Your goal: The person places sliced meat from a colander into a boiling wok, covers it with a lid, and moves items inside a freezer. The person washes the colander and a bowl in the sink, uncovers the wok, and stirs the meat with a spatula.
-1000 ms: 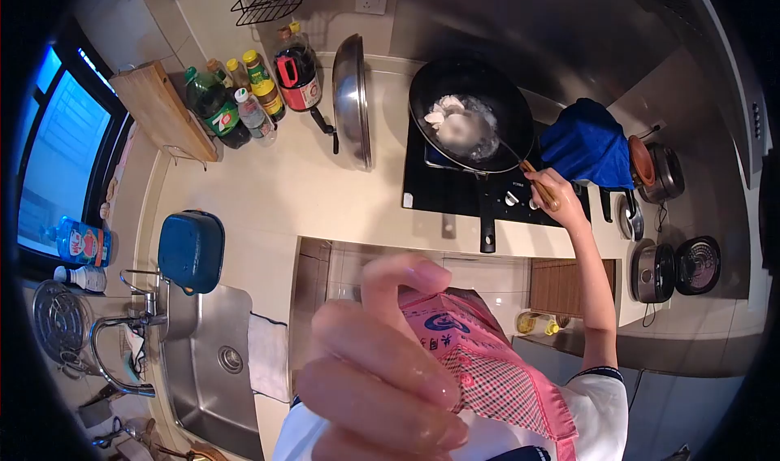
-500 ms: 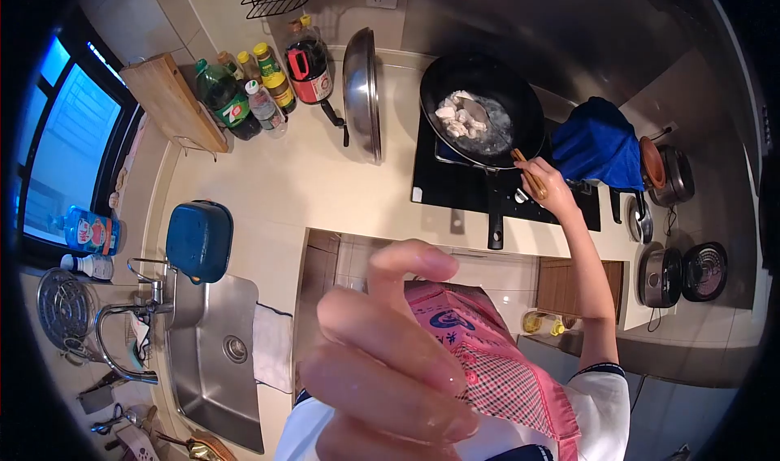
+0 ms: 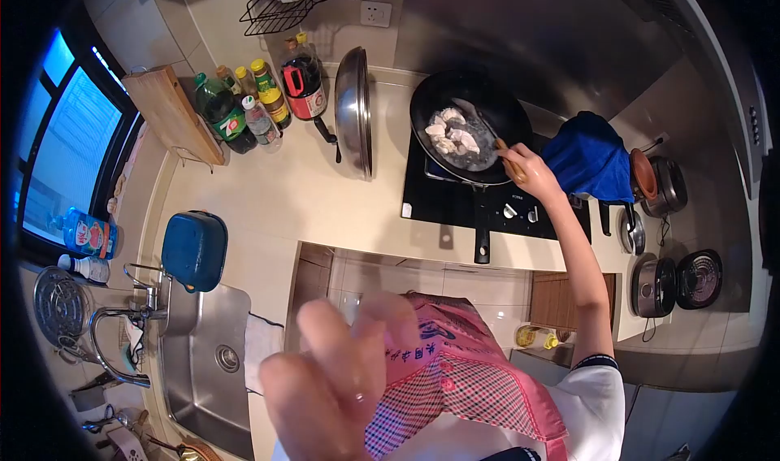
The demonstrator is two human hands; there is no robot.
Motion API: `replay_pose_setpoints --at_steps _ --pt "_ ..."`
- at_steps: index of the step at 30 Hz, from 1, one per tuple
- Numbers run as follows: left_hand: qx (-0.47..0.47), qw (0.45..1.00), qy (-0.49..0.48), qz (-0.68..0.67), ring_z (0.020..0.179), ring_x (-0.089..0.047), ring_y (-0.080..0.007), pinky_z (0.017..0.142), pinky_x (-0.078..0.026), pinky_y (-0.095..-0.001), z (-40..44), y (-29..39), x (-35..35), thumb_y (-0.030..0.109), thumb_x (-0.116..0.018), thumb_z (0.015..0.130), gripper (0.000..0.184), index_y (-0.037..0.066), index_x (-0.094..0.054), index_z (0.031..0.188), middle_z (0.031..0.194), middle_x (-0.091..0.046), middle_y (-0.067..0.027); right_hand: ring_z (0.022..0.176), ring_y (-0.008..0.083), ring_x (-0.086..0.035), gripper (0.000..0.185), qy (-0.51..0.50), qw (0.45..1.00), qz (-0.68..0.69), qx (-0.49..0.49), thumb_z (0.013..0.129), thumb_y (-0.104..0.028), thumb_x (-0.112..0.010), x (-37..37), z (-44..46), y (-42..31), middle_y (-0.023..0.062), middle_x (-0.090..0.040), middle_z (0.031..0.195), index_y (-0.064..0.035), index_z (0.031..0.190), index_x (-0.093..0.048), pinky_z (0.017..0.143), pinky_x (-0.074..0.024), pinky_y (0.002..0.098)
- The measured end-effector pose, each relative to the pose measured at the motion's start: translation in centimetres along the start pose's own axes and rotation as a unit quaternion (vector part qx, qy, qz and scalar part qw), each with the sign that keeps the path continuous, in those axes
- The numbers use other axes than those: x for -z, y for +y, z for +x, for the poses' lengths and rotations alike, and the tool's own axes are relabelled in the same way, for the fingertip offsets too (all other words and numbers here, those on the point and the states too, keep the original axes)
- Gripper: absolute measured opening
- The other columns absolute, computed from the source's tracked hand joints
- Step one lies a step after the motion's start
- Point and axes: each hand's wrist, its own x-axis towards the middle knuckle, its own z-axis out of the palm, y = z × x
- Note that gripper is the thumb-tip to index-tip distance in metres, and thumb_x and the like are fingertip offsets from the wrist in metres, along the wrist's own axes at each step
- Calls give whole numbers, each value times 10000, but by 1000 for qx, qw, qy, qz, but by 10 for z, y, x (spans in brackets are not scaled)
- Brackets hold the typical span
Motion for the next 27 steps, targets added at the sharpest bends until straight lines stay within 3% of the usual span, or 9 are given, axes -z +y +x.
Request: replay_pose_setpoints --at_steps 6,9,10,12,14,15,18,19,27 --pt "210 894 354 176 821 -374 -116 745 -336 -344 -16 33 -22 268 -528 802 119 242 -506 688 782 -389 62 758 328 -550 366 -70 995 -42 56 664 -41 -586 -10 -2 9 144 -494 825 -128 1018 -548 671 -459 377" --pt "340 861 365 97 770 -384 -147 658 -339 -301 0 43 -29 280 -459 821 117 173 -499 850 749 -396 -1 730 320 -538 340 -107 992 -29 65 666 -57 -560 -2 -24 11 141 -482 789 -105 1003 -557 653 -452 384" --pt "340 863 359 98 770 -384 -147 658 -339 -301 1 45 -27 280 -459 821 117 173 -499 850 749 -396 -1 735 321 -540 350 -113 991 -30 65 659 -58 -568 3 -32 11 140 -483 790 -104 1005 -556 654 -453 385" --pt "365 921 127 47 1025 -342 -114 760 -302 -324 0 51 -23 377 -769 583 666 229 -489 1169 1056 -481 26 740 321 -541 360 -108 992 -34 64 651 -59 -575 15 -44 12 139 -484 791 -103 1008 -555 654 -454 385" --pt "151 980 -82 102 1092 -319 -105 776 -310 -353 -44 20 18 449 -646 711 910 266 -48 1372 1370 -278 -63 747 319 -544 369 -117 992 -25 49 649 -53 -581 30 -53 8 132 -484 797 -103 1014 -553 652 -456 384" --pt "149 979 -93 104 1092 -319 -105 776 -310 -353 -45 6 21 449 -646 711 910 266 -48 1372 1370 -278 -63 763 318 -547 379 -122 991 -39 36 649 -40 -583 35 -57 10 130 -494 820 -106 1020 -551 655 -459 382" --pt "315 926 93 187 830 -470 -191 728 -396 -287 -35 -53 10 76 -521 769 112 41 -500 872 850 -475 -82 762 311 -548 391 -79 996 -34 17 647 -34 -593 46 -70 3 124 -503 843 -115 1027 -550 655 -464 374" --pt "186 862 -149 448 932 -477 -194 776 -406 -295 -25 -79 36 43 -541 764 239 14 -519 1000 935 -498 -105 759 307 -548 390 -45 999 -30 3 653 -33 -600 49 -72 -4 121 -506 844 -111 1031 -548 651 -465 369" --pt "585 763 -15 275 852 -528 -191 743 -418 -278 -255 -285 138 319 -552 826 451 -21 -454 1106 908 -543 -116 703 301 -548 302 74 997 31 -14 712 -44 -606 24 -76 -17 114 -513 769 -73 1007 -548 616 -460 361"
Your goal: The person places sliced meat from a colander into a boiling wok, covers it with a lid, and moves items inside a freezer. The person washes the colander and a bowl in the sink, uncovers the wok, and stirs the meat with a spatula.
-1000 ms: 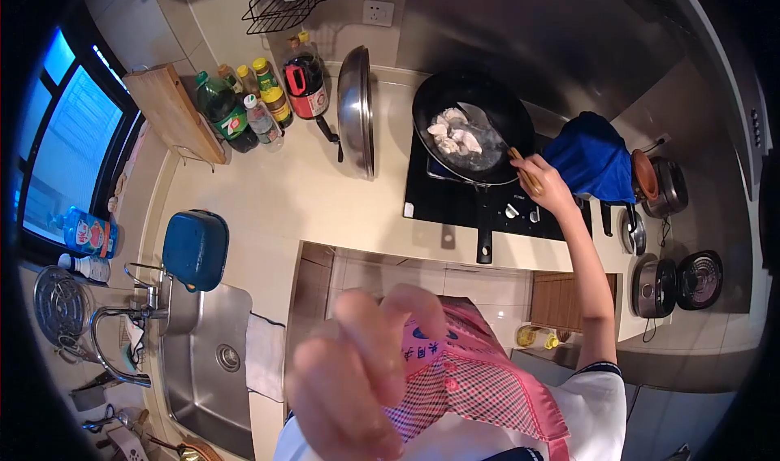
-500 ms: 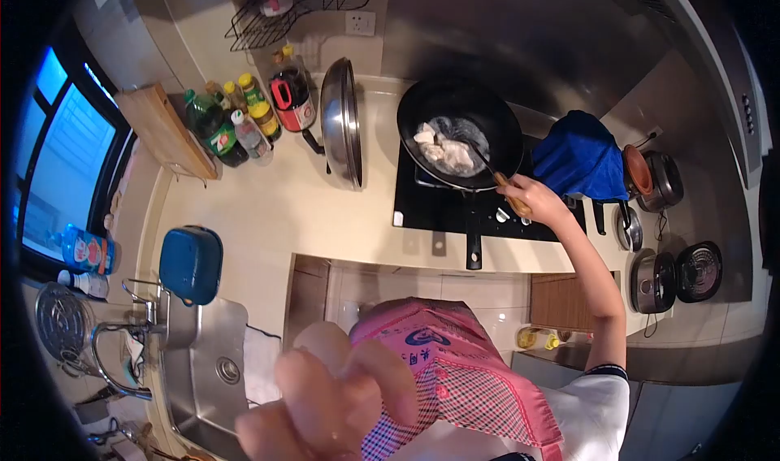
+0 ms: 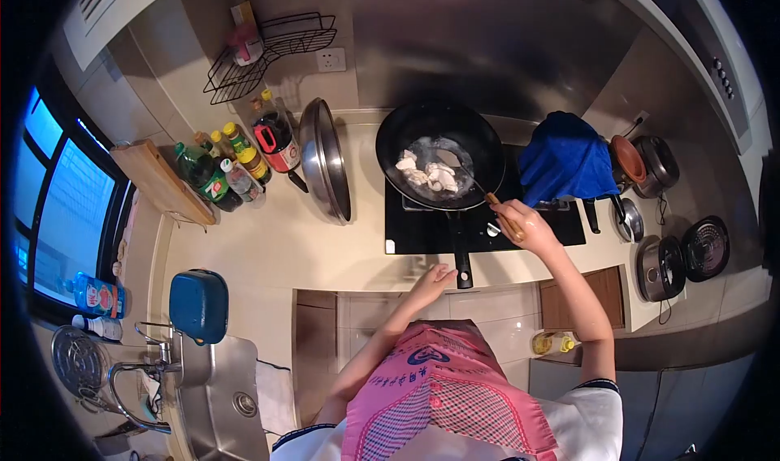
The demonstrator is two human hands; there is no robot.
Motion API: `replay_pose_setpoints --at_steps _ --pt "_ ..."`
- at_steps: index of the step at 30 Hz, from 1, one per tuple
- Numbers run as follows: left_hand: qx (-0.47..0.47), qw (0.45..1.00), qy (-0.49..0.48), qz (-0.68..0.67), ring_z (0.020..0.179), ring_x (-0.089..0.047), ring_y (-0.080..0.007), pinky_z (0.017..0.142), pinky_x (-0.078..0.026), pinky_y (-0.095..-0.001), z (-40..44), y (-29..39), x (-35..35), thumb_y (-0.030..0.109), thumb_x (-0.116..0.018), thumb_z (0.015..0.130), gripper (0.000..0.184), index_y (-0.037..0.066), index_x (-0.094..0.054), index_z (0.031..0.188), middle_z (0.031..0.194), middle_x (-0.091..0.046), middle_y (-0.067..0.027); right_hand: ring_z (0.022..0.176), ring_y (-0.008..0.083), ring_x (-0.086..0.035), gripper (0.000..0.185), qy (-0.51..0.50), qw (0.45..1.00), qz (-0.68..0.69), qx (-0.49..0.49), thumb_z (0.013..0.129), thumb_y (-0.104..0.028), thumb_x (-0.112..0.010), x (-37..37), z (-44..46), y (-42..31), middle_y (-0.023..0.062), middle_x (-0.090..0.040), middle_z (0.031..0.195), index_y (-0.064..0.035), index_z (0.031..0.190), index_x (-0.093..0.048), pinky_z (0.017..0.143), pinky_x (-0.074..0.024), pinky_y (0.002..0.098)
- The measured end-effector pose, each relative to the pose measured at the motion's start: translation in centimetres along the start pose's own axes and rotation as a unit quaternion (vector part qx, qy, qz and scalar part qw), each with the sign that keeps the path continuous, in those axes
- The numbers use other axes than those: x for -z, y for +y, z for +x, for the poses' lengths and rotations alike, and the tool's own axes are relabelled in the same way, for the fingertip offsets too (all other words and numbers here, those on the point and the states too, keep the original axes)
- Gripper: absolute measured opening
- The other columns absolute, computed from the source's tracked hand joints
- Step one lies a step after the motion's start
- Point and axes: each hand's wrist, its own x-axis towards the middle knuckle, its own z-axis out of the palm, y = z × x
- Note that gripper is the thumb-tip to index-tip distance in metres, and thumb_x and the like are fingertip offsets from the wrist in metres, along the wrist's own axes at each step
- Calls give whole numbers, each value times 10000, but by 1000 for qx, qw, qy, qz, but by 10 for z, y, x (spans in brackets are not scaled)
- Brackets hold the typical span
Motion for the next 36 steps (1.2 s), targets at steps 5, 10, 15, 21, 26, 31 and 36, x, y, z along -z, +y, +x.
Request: replay_pose_setpoints --at_steps 5,10,15,21,26,31,36 --pt "-7 995 -54 -85 793 -576 -141 714 -447 -258 -1 13 -17 205 -597 807 300 10 -509 1018 890 -599 -67 717 307 -556 284 -10 1000 22 -9 721 -38 -600 -13 -3 4 122 -534 802 -75 998 -548 614 -466 371" --pt "-33 998 -8 -55 803 -584 -156 712 -454 -269 -4 7 -25 170 -609 792 281 -2 -506 990 896 -598 -82 722 318 -554 296 9 999 29 -34 728 -37 -594 -31 5 20 125 -533 815 -70 1017 -534 613 -463 379" --pt "-11 998 -14 -61 816 -560 -127 707 -448 -249 -4 5 -25 154 -626 784 331 -2 -505 1049 946 -586 -70 736 319 -561 324 83 993 80 -10 704 -2 -607 -41 25 3 136 -544 832 -60 1015 -540 641 -469 348" --pt "-36 998 6 -43 772 -590 -148 668 -455 -260 -5 6 -25 190 -628 772 331 -15 -510 1003 887 -607 -86 679 311 -561 318 53 993 104 -6 707 -33 -619 -62 32 -7 119 -537 795 -78 1015 -554 594 -473 346" --pt "-26 999 -4 -46 748 -585 -142 654 -452 -258 -5 6 -23 183 -623 773 330 -14 -506 1011 870 -604 -80 687 308 -564 321 33 996 85 12 700 -35 -617 -69 33 -3 115 -534 792 -79 1012 -552 597 -477 356" --pt "-28 998 -14 -52 739 -584 -143 652 -453 -258 -5 7 -22 182 -623 772 332 -11 -505 1015 857 -603 -76 676 303 -562 288 -2 998 50 47 705 -50 -608 -58 30 -2 115 -529 776 -71 988 -556 592 -478 362" --pt "-46 999 -8 -27 735 -589 -152 660 -455 -266 -6 8 -19 172 -618 776 312 -7 -512 1009 860 -608 -77 638 299 -548 265 -16 998 48 38 695 -40 -589 -47 27 4 113 -515 739 -61 958 -560 563 -468 362"
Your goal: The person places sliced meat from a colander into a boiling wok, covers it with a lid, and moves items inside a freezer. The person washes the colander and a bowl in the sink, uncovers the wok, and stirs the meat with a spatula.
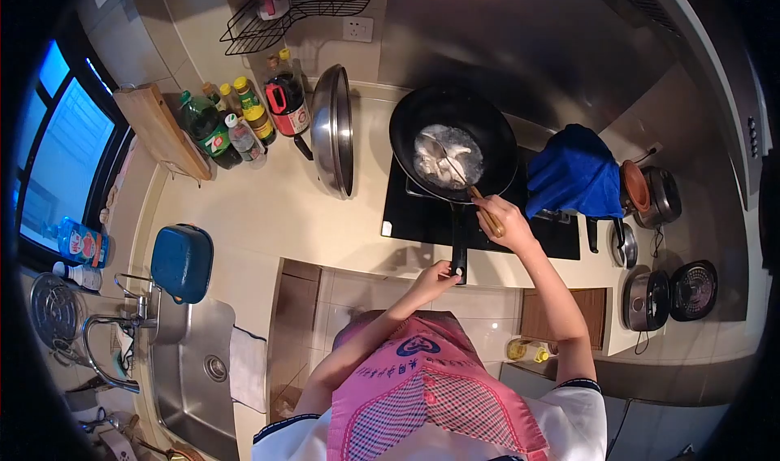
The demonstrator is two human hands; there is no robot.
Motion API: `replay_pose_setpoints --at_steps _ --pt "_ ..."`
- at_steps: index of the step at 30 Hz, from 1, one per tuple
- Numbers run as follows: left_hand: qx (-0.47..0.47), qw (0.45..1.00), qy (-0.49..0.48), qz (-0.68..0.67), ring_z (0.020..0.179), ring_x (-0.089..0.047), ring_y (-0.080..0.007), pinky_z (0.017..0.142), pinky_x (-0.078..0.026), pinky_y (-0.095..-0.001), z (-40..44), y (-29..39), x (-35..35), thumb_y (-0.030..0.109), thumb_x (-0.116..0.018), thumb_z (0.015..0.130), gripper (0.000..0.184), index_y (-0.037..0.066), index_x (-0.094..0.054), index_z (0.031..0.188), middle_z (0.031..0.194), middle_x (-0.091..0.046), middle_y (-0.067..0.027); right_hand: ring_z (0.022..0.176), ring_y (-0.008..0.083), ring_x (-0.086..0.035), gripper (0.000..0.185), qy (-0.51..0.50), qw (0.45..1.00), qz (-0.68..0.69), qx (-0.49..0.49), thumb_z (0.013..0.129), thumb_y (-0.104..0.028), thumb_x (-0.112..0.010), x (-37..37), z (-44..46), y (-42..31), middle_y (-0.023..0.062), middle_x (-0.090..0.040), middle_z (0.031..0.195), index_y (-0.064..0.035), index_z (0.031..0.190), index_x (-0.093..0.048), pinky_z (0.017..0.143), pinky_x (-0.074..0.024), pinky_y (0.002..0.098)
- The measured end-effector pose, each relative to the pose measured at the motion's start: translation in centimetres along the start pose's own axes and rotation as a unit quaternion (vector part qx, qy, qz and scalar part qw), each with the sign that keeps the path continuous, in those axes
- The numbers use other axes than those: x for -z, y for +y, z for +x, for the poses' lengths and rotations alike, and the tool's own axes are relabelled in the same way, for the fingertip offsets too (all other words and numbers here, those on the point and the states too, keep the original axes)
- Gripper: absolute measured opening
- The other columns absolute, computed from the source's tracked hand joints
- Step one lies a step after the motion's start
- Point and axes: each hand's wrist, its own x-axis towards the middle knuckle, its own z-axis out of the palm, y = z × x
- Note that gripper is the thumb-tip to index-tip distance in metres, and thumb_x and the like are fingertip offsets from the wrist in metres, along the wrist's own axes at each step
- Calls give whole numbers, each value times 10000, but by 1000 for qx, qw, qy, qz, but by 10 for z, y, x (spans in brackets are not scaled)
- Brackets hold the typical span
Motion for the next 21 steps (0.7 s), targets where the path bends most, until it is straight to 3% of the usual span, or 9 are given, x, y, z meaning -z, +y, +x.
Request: replay_pose_setpoints --at_steps 7,10,13,15,21 --pt "19 1000 -7 2 747 -595 -170 670 -460 -273 -1 12 7 166 -610 779 299 -7 -516 1004 874 -611 -84 631 308 -543 268 6 1000 21 -14 678 -19 -590 -3 8 1 120 -510 719 -46 943 -562 567 -456 366" --pt "25 999 -14 36 756 -563 -114 681 -447 -247 -6 15 2 189 -624 784 338 1 -509 1040 858 -601 -53 632 309 -542 282 64 997 46 -15 669 -1 -590 -9 5 10 122 -513 714 -44 946 -561 576 -457 357" --pt "19 1000 -3 7 755 -559 -115 669 -445 -248 -2 13 5 193 -619 788 337 2 -507 1042 864 -598 -57 658 309 -550 280 38 997 55 -40 673 7 -591 -5 5 12 131 -535 741 -52 946 -562 596 -456 353" --pt "28 999 -21 17 763 -594 -163 679 -465 -278 0 11 3 171 -613 780 311 -6 -508 1013 878 -608 -91 669 310 -550 281 66 996 55 -37 678 5 -593 -4 10 19 132 -539 749 -56 950 -563 607 -454 353" --pt "26 1000 -5 9 797 -586 -159 703 -460 -278 -3 9 1 175 -616 781 317 -2 -505 1019 877 -605 -89 737 300 -556 298 66 995 61 -51 685 9 -601 3 3 20 137 -549 821 -65 971 -561 656 -454 335"
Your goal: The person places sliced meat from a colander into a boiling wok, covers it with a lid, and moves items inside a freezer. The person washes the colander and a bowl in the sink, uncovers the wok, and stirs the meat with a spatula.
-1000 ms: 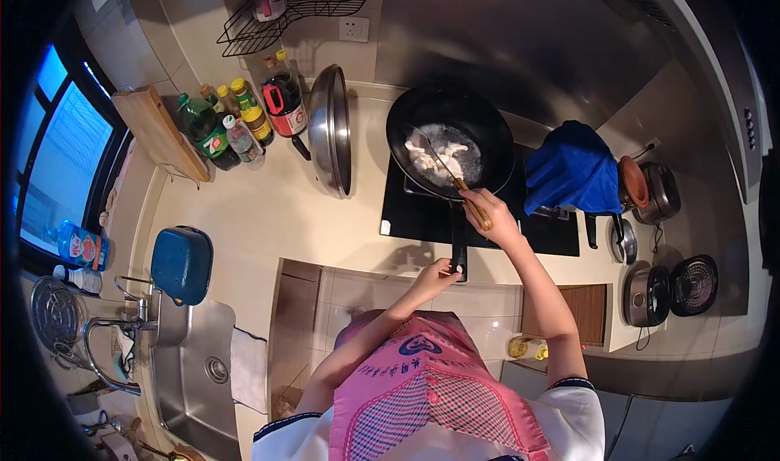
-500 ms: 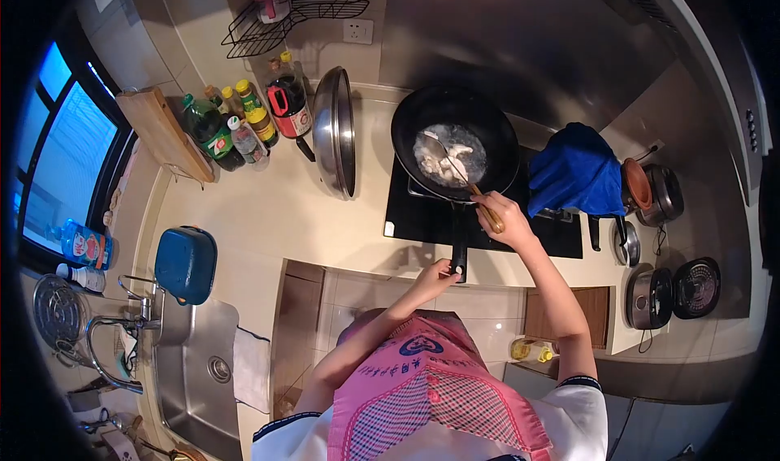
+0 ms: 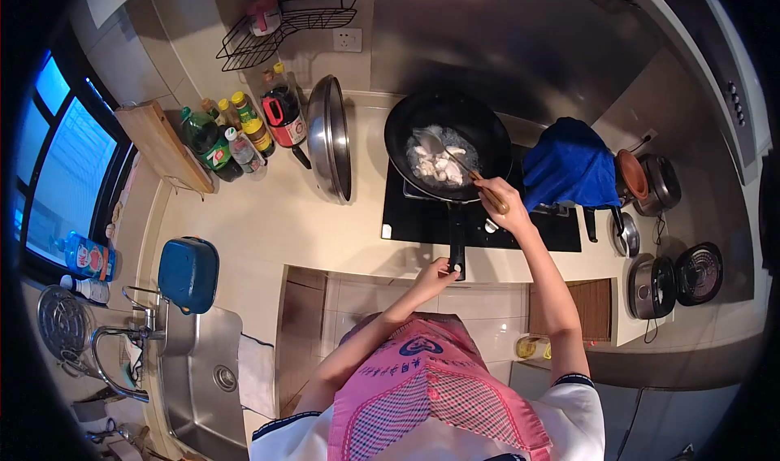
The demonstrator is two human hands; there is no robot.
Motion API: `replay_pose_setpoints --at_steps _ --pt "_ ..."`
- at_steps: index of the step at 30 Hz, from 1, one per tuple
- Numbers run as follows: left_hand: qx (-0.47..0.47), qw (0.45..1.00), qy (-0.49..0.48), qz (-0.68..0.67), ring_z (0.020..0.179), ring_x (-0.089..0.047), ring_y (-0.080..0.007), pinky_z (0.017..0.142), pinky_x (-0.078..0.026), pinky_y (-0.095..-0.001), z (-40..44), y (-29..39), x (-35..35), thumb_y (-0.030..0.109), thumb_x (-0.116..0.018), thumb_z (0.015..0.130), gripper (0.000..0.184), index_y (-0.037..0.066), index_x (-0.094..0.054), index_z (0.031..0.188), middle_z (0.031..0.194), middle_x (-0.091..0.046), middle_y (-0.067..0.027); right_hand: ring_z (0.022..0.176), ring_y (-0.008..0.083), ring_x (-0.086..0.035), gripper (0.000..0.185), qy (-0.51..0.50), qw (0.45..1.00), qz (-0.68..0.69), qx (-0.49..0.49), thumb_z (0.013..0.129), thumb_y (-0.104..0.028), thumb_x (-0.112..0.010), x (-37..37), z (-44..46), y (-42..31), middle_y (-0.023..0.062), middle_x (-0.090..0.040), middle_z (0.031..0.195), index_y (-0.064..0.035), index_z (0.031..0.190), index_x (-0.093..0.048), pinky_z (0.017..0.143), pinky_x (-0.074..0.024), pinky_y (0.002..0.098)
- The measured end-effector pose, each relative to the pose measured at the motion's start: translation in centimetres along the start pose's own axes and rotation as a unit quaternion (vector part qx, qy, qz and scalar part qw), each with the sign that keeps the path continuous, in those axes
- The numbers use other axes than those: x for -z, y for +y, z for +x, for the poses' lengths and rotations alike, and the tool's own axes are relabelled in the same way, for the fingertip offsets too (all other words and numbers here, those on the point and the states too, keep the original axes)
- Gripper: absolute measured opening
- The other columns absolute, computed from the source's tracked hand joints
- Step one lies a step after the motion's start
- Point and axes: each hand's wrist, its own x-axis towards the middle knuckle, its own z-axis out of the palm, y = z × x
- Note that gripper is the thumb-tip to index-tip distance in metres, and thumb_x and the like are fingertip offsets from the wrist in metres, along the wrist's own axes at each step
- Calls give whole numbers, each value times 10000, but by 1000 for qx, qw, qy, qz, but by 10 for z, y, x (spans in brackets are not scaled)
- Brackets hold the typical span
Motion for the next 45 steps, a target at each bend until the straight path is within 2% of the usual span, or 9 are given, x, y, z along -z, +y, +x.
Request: replay_pose_setpoints --at_steps 5,20,23,30,33,37,40,42,45 --pt "-3 1000 -5 -8 789 -564 -133 685 -453 -261 -1 -3 1 187 -613 789 331 2 -507 1042 906 -594 -67 768 285 -566 275 78 997 4 19 697 35 -581 15 -1 -12 125 -561 829 -47 959 -557 681 -463 321" --pt "-6 1000 8 -2 778 -566 -128 680 -452 -253 0 -5 -1 188 -618 788 332 -3 -506 1035 895 -598 -66 734 312 -556 274 68 998 1 -2 706 10 -588 -27 16 11 135 -545 813 -68 966 -557 657 -455 342" --pt "4 1000 7 -4 772 -566 -127 677 -451 -250 -3 0 0 189 -616 790 331 0 -505 1038 892 -598 -66 745 294 -571 272 23 999 -16 -25 690 48 -584 -25 15 9 139 -556 816 -32 949 -552 664 -458 318" --pt "5 1000 3 0 752 -563 -122 674 -449 -253 -4 7 1 194 -614 791 332 7 -504 1043 889 -594 -59 688 310 -559 288 48 998 3 -33 680 6 -590 -28 17 14 139 -538 775 -66 958 -565 626 -457 341" --pt "3 1000 -1 29 748 -563 -126 670 -451 -255 -4 8 3 193 -613 791 329 7 -505 1040 887 -592 -60 695 312 -557 284 26 1000 0 -16 681 8 -588 -21 13 15 142 -536 771 -67 954 -565 633 -455 339" --pt "5 1000 -4 10 756 -565 -132 673 -451 -254 -3 4 -1 193 -612 791 328 9 -504 1040 892 -593 -67 709 304 -561 264 47 998 -7 -42 700 17 -581 -25 10 14 145 -540 779 -64 951 -565 640 -455 334" --pt "2 1000 -1 19 762 -567 -134 678 -453 -254 -2 10 -1 191 -613 790 324 10 -506 1038 895 -596 -70 725 295 -566 254 99 995 17 -15 705 25 -583 -9 11 8 140 -551 797 -55 945 -566 653 -459 318" --pt "-24 999 25 24 738 -601 -168 656 -469 -276 -2 3 -3 185 -610 780 312 9 -505 1015 858 -614 -92 730 293 -566 251 109 994 8 -7 706 27 -583 4 4 3 140 -555 808 -48 945 -565 657 -459 317" --pt "-18 999 23 14 739 -602 -167 656 -469 -278 -1 -3 -4 185 -609 781 309 9 -506 1013 864 -614 -92 744 286 -568 245 117 993 -12 7 706 34 -583 18 -3 2 144 -566 836 -25 943 -561 665 -456 313"
